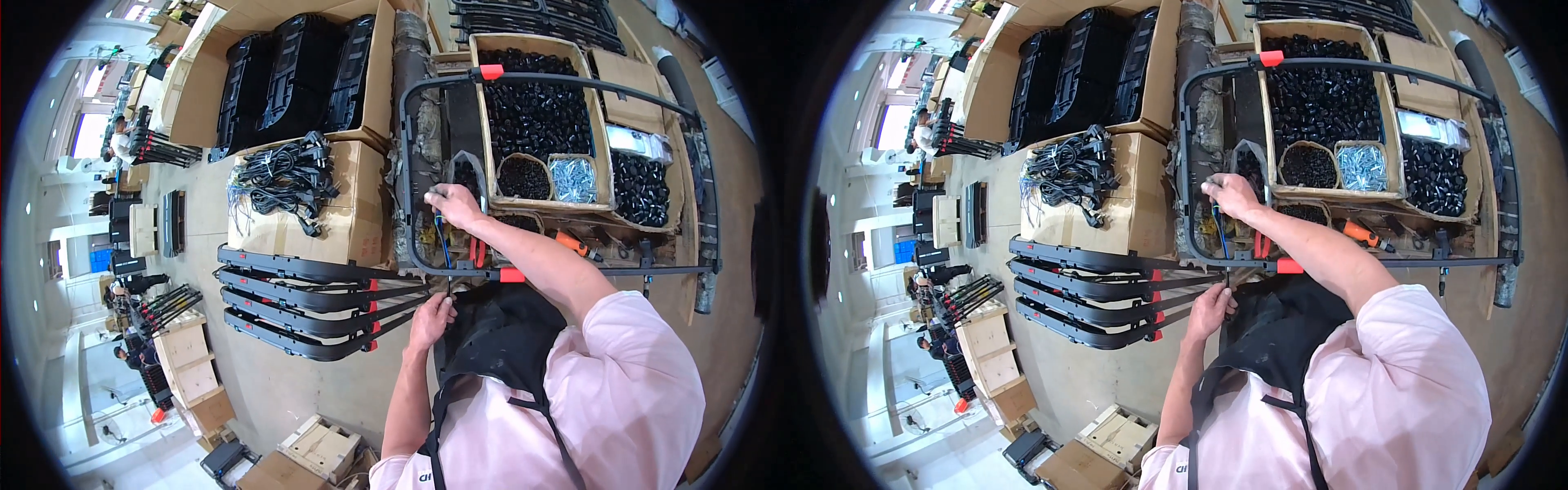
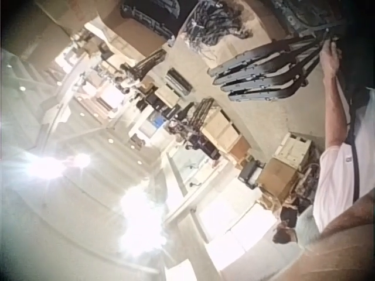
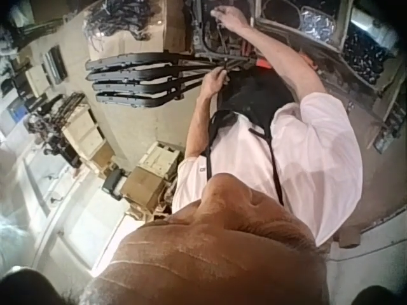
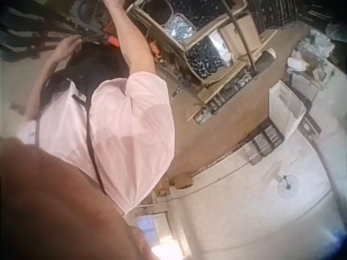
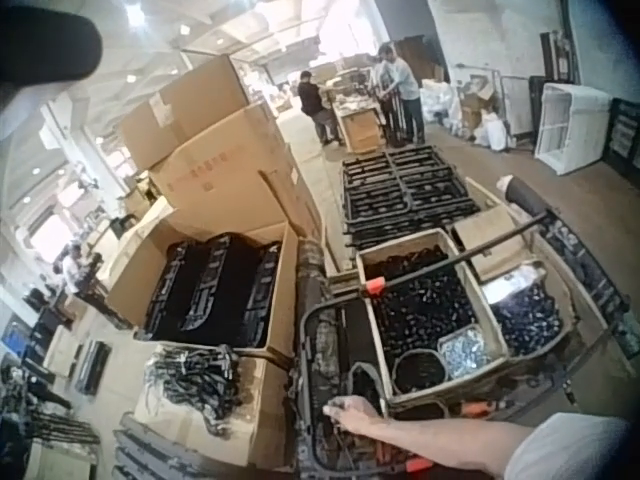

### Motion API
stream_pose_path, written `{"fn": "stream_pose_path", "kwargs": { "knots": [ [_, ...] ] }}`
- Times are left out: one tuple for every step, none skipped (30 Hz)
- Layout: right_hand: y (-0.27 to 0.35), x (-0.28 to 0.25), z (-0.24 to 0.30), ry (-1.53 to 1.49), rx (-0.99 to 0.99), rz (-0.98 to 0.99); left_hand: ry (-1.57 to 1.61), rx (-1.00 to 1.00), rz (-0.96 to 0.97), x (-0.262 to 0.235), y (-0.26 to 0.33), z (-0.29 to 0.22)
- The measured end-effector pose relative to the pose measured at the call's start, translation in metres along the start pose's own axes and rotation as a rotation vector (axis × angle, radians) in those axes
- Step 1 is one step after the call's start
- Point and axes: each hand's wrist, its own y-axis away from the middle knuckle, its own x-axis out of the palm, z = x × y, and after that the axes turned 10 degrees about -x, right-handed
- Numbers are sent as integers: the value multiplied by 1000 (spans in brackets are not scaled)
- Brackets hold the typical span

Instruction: Assemble a leaf blower by connecting parts and securing them with screws using a power drill.

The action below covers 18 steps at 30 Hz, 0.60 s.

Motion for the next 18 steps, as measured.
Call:
{"fn": "stream_pose_path", "kwargs": {
  "knots": [
    [-5,3,0,-41,22,36,-70,16,1,-2,1,-3],
    [-9,3,-1,-81,44,68,-79,16,3,-4,0,-6],
    [-13,1,-1,-238,72,4,-120,56,-7,-6,-2,-10],
    [-13,4,-1,-241,67,-2,-158,100,-22,-9,-6,-12],
    [-12,6,-2,-305,86,-74,-163,108,-22,-12,-11,-14],
    [-12,7,-2,-368,104,-148,-209,127,47,-15,-16,-17],
    [-11,5,-5,-447,112,-144,-254,145,119,-17,-19,-23],
    [-10,-1,-8,-442,107,-153,-297,165,192,-20,-22,-30],
    [-8,-9,-13,-527,156,-97,-289,138,240,-22,-23,-34],
    [-5,-17,-15,-612,204,-38,-289,148,246,-24,-25,-31],
    [-4,-26,-16,-617,232,57,-117,98,316,-25,-27,-28],
    [0,-36,-19,-610,256,74,55,44,388,-25,-31,-26],
    [6,-39,-19,-529,288,-16,145,69,400,-25,-39,-12],
    [15,-40,-15,-447,320,-101,155,74,400,-26,-46,-3],
    [24,-41,-11,-436,319,-97,235,67,410,-29,-54,6],
    [36,-45,0,-152,315,41,315,59,419,-30,-59,10],
    [49,-49,8,129,312,166,376,51,429,-27,-60,7],
    [61,-39,15,155,321,281,379,54,439,-25,-60,5]
  ]
}}
